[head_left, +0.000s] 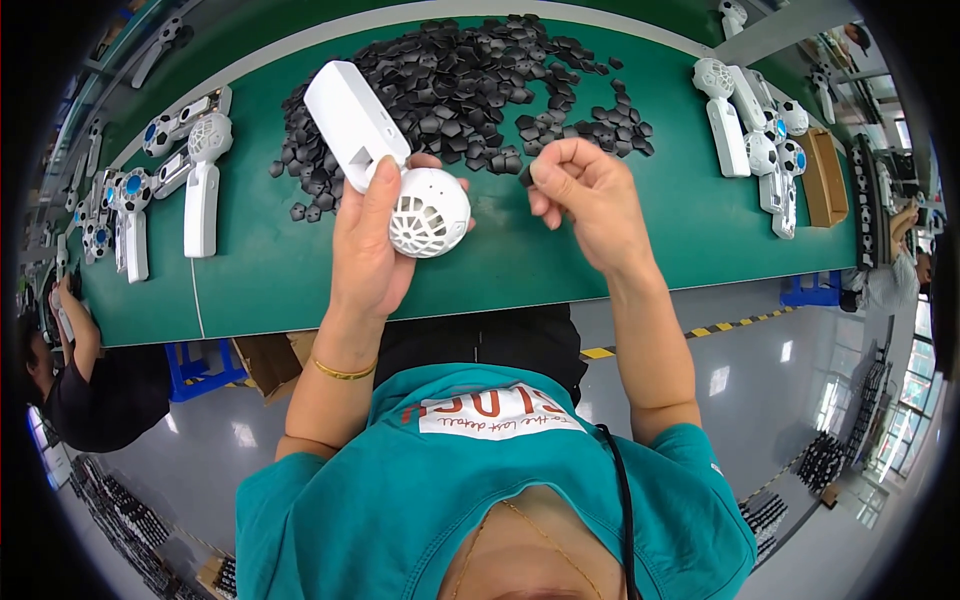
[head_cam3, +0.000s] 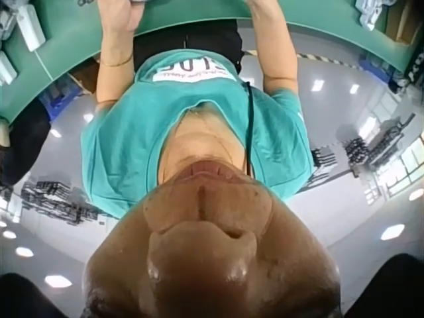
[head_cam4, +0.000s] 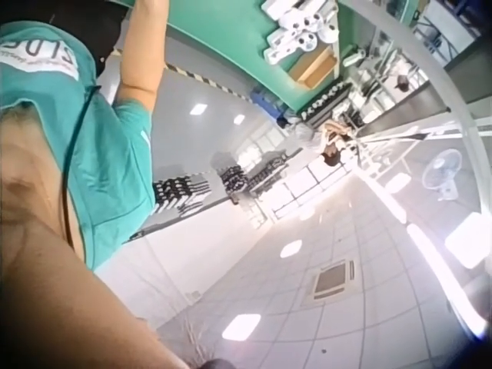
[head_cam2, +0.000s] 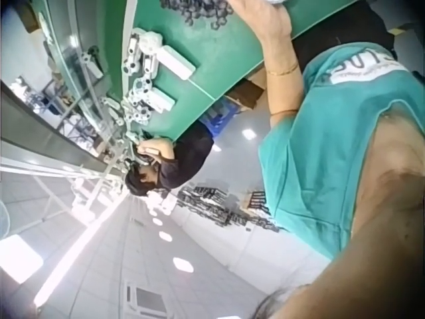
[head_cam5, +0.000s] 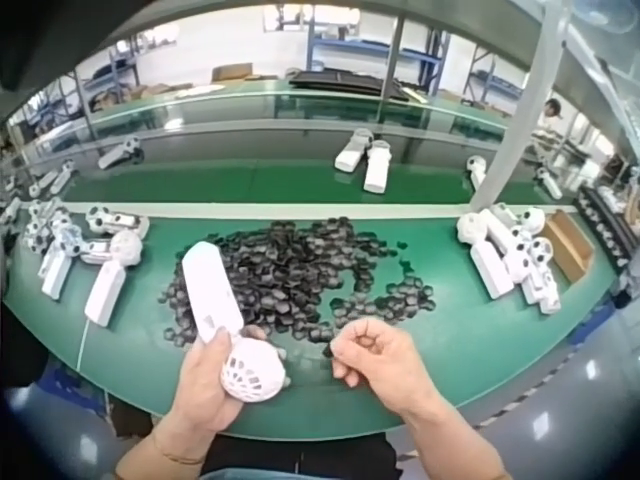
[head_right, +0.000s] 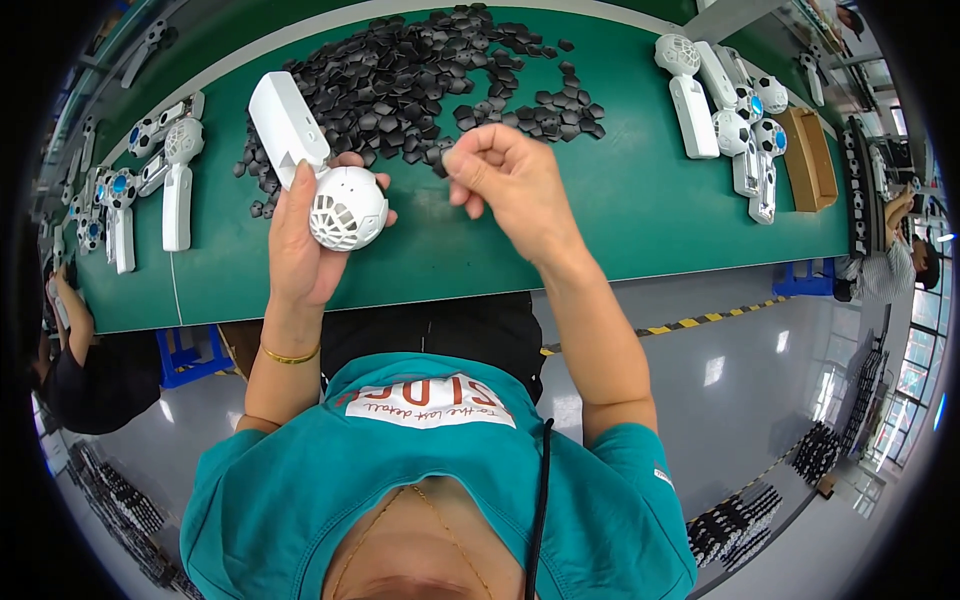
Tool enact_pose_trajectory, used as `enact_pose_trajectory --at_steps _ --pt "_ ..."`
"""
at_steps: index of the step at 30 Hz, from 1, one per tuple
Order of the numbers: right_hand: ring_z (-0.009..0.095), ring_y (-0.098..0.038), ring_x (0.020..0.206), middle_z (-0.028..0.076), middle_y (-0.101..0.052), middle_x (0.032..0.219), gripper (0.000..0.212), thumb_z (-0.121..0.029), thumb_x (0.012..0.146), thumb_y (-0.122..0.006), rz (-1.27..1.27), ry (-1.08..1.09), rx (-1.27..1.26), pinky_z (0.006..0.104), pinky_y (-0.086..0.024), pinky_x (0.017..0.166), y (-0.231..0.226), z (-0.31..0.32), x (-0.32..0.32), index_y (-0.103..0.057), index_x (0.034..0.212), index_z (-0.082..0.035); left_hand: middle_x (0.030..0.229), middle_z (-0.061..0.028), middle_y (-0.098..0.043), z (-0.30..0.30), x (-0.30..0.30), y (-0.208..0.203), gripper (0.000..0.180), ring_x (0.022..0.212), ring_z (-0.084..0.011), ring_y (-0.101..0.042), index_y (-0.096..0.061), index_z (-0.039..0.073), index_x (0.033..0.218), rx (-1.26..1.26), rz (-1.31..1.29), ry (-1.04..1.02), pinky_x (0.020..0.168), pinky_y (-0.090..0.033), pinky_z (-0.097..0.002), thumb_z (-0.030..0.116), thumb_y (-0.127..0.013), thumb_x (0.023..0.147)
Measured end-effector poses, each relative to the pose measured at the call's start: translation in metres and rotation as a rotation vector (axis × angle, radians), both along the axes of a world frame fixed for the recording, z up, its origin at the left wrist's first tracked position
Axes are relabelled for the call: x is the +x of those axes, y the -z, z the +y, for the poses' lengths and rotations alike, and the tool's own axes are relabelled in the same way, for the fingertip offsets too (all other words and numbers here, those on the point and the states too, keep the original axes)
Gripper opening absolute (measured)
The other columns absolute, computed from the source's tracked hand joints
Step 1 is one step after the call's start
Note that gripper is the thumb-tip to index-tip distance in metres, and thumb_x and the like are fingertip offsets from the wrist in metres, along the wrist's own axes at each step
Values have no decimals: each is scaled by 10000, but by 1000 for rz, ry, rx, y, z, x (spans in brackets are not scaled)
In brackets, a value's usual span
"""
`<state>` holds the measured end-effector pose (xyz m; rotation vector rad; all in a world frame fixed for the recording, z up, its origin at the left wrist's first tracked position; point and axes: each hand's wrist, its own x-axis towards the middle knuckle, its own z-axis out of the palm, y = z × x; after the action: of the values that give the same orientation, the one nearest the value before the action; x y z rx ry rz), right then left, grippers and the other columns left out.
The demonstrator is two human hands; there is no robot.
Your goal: Assembling black plastic inserts into a white soccer-ball-themed handheld toy on an assembly line.
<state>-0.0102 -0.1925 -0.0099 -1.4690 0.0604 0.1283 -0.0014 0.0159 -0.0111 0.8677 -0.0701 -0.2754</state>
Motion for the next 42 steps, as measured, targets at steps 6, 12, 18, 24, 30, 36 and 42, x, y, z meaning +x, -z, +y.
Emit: enact_pose_trajectory --at_steps 6,12,18,24,30,36,42 --pt "48 -517 635 0 -575 765 125 -115 894 -655 -25 -42 247 187 -412 526 -13 33 -21 -581 913 -16 1054 -103 -547 -9 -2 0 327 957 -271 -647 -367 48 1236 -32 71 -61 737 -595 -386 248 -465 997" --pt "45 -526 682 6 -585 817 131 -91 882 -667 -197 -43 12 179 -430 572 -17 45 -23 -579 921 -3 1050 -93 -549 -8 -5 1 312 949 -255 -647 -380 55 1226 -14 35 -70 761 -573 -353 235 -478 992" --pt "43 -523 696 1 -583 826 126 -75 882 -665 -213 -45 -72 180 -442 613 -14 39 -25 -577 928 1 1054 -95 -552 -4 -4 0 330 947 -253 -645 -383 44 1222 -29 50 -32 781 -565 -361 258 -481 991" --pt "38 -515 696 -2 -580 838 134 -78 891 -656 -267 -19 -74 175 -425 595 -1 49 -31 -563 953 -6 1054 -100 -553 -7 -6 -1 352 949 -257 -645 -375 39 1227 -54 105 -47 782 -567 -364 283 -472 992" --pt "31 -496 690 -7 -569 824 133 -75 896 -648 -261 65 -24 172 -405 571 7 60 -37 -546 957 -15 1047 -101 -553 -12 -11 1 369 956 -265 -644 -365 45 1238 -49 161 -102 786 -567 -369 306 -459 995" --pt "34 -504 715 -3 -556 854 196 -92 892 -658 -255 78 71 176 -414 588 8 61 -37 -500 987 -28 1057 -100 -553 -15 -16 -3 366 967 -264 -640 -362 49 1242 -15 133 -143 791 -564 -367 311 -445 1000" --pt "61 -544 795 7 -557 893 244 -97 885 -667 -220 -23 154 185 -455 682 11 58 -37 -466 1008 -34 1061 -99 -554 -6 -24 -2 361 971 -262 -639 -360 46 1248 16 88 -101 793 -562 -362 304 -432 1006"
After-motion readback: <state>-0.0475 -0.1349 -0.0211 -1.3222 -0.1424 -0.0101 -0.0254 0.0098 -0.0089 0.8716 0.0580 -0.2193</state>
